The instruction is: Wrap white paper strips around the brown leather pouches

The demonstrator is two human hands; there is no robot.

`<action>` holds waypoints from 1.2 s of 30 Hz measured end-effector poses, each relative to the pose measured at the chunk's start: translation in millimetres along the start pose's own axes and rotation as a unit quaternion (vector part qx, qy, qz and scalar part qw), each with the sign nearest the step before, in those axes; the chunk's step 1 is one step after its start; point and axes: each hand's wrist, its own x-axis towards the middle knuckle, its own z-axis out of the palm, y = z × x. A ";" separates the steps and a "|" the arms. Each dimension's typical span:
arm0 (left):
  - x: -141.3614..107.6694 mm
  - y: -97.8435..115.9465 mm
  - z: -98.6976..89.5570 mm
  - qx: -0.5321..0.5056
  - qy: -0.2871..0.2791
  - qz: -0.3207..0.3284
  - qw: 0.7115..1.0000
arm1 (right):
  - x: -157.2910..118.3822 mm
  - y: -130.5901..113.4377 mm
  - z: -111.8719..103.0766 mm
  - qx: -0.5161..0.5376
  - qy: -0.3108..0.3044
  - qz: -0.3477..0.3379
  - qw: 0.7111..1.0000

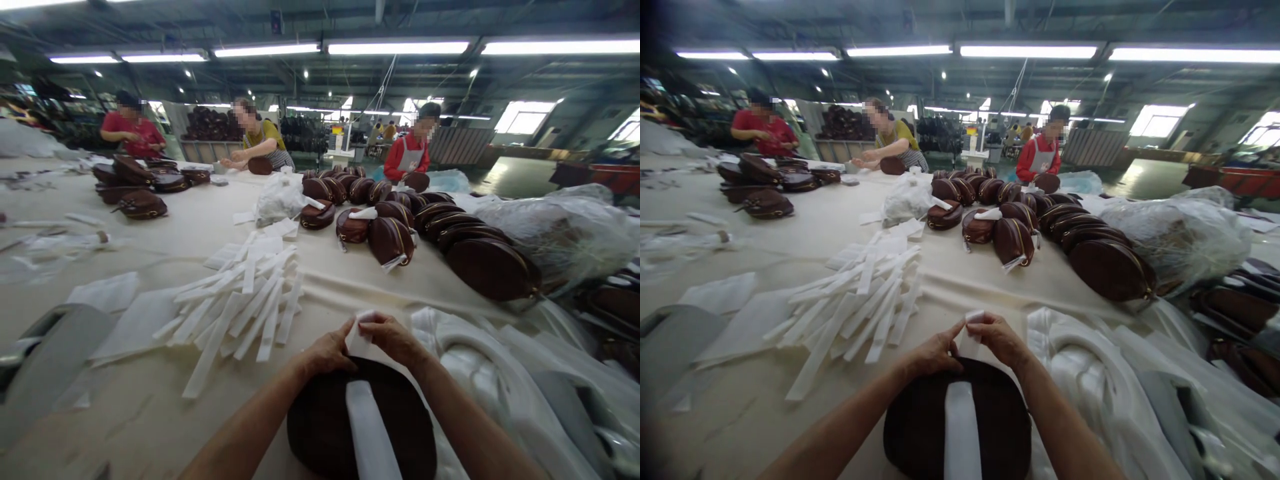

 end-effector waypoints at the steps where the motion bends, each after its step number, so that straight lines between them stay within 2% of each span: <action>1: 1.3 -2.6 0.1 0.002 0.001 -0.005 1.000 | -0.7 -1.3 0.5 0.010 0.014 -0.019 1.000; 4: 8.3 -9.6 1.0 0.008 -0.006 -0.028 1.000 | -12.3 -4.4 3.3 0.018 0.040 -0.052 0.998; 7: 17.5 -13.4 1.4 0.020 -0.024 -0.038 0.999 | -35.0 0.5 11.3 -0.009 0.033 -0.050 0.998; 10: 24.9 -13.2 0.1 0.037 -0.051 -0.033 0.997 | -59.8 13.5 21.7 -0.111 0.038 -0.073 0.990; 14: 29.3 -8.4 -2.7 0.070 -0.073 -0.035 0.994 | -80.3 27.6 29.1 -0.247 0.062 -0.110 0.961; 19: 31.0 -3.0 -4.6 0.107 -0.086 -0.048 0.989 | -88.5 28.2 29.0 -0.301 0.091 -0.136 0.939; 22: 32.2 -1.9 -5.1 0.119 -0.087 -0.057 0.987 | -92.3 30.6 30.2 -0.329 0.086 -0.133 0.931; 26: 33.8 -2.6 -4.9 0.131 -0.080 -0.070 0.986 | -99.3 38.7 36.3 -0.408 0.105 -0.169 0.891; 29: 32.9 -3.6 -4.5 0.138 -0.071 -0.075 0.985 | -103.9 43.4 41.6 -0.431 0.111 -0.216 0.869; 36: 25.5 -0.6 -4.2 0.143 -0.072 -0.054 0.986 | -107.2 54.2 48.4 -0.433 0.111 -0.246 0.860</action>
